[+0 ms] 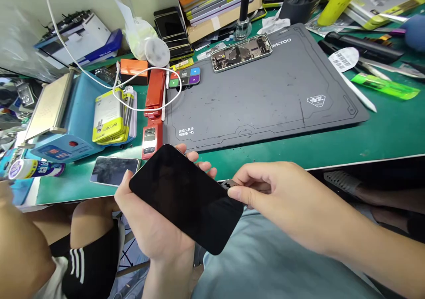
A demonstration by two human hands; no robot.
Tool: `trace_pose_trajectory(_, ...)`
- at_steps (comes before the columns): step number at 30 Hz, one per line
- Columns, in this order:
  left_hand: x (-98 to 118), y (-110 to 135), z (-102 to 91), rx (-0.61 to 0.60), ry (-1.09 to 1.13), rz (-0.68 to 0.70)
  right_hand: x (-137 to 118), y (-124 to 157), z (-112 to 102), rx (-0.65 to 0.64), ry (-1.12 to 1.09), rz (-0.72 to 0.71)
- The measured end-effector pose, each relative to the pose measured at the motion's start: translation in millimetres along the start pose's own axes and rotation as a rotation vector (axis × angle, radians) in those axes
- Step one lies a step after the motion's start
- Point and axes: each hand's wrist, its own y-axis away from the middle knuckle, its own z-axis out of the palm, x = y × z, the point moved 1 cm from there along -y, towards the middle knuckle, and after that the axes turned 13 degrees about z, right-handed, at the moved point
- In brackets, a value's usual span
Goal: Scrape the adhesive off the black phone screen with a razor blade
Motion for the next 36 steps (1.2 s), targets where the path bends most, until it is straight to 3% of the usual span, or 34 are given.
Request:
trace_pose_trajectory(4,0.4,-2.7,-3.3,-0.013,0.011,-0.033,-2.7,-6.0,-3.0,-0.147,-0.137,0.087)
trace_pose_trajectory(14,-1.4,-3.7,-7.1,-0.046,0.091,-0.092,-2.1,-7.3,-4.9,-0.251,-0.183,0.086)
trace_pose_trajectory(18,-0.1,-4.1,-7.5,-0.042,0.084,-0.09,-3.1,-4.9,-3.5,-0.201,-0.166,0.094)
trace_pose_trajectory(22,0.7,-3.3,-4.6,-0.012,0.066,-0.064,-3.4,0.3,-0.6,-0.068,-0.09,0.08)
trace_pose_trajectory(30,2.5,1.5,-4.8,-0.007,0.04,0.064,-3.4,9.6,11.3,0.342,0.216,-0.356)
trace_pose_trajectory(33,4.7,2.8,-7.5,-0.029,0.021,0.07,-6.9,7.6,11.3,0.331,0.192,-0.333)
trace_pose_trajectory(36,5.9,1.4,-6.3,-0.046,0.032,0.053,-9.0,2.8,7.3,0.187,0.104,-0.171)
